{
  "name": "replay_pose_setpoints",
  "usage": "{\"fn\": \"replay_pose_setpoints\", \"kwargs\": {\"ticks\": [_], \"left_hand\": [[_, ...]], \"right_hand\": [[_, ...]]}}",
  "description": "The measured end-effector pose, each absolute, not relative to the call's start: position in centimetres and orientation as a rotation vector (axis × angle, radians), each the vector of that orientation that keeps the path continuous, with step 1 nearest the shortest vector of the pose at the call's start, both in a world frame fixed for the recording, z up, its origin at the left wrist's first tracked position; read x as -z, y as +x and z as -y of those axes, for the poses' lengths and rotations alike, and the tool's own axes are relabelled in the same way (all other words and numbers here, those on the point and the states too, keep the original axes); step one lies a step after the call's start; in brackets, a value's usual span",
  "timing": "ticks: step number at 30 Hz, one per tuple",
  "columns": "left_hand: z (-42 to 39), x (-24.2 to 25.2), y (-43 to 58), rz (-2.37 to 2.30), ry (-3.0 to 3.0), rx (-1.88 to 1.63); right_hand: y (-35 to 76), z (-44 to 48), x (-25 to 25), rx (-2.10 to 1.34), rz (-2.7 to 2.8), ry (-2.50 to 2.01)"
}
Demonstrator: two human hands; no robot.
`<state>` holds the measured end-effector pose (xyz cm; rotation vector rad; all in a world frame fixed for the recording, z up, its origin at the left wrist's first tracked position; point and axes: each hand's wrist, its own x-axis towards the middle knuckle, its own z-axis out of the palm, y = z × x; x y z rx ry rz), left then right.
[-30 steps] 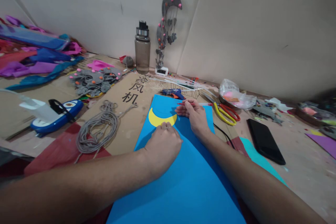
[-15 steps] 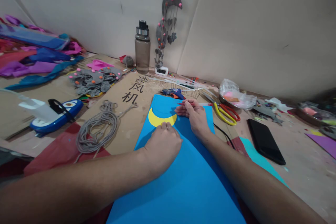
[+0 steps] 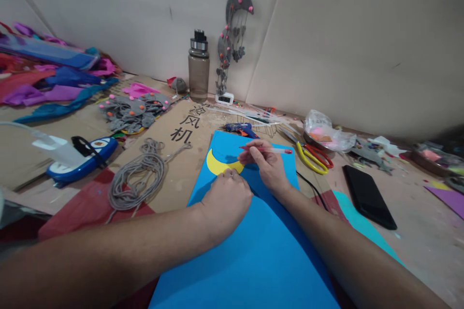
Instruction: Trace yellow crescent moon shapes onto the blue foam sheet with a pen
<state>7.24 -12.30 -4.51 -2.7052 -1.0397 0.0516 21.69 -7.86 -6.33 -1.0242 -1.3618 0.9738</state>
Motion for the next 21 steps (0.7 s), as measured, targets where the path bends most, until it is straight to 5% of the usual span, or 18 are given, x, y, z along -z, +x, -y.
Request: {"fn": "replay_pose_setpoints", "kwargs": {"ticks": [21], "left_hand": [[13.1, 5.6, 7.0, 1.224, -2.569, 0.020]], "right_hand": [[21.8, 7.5, 6.7, -1.082, 1.460, -1.053]]}}
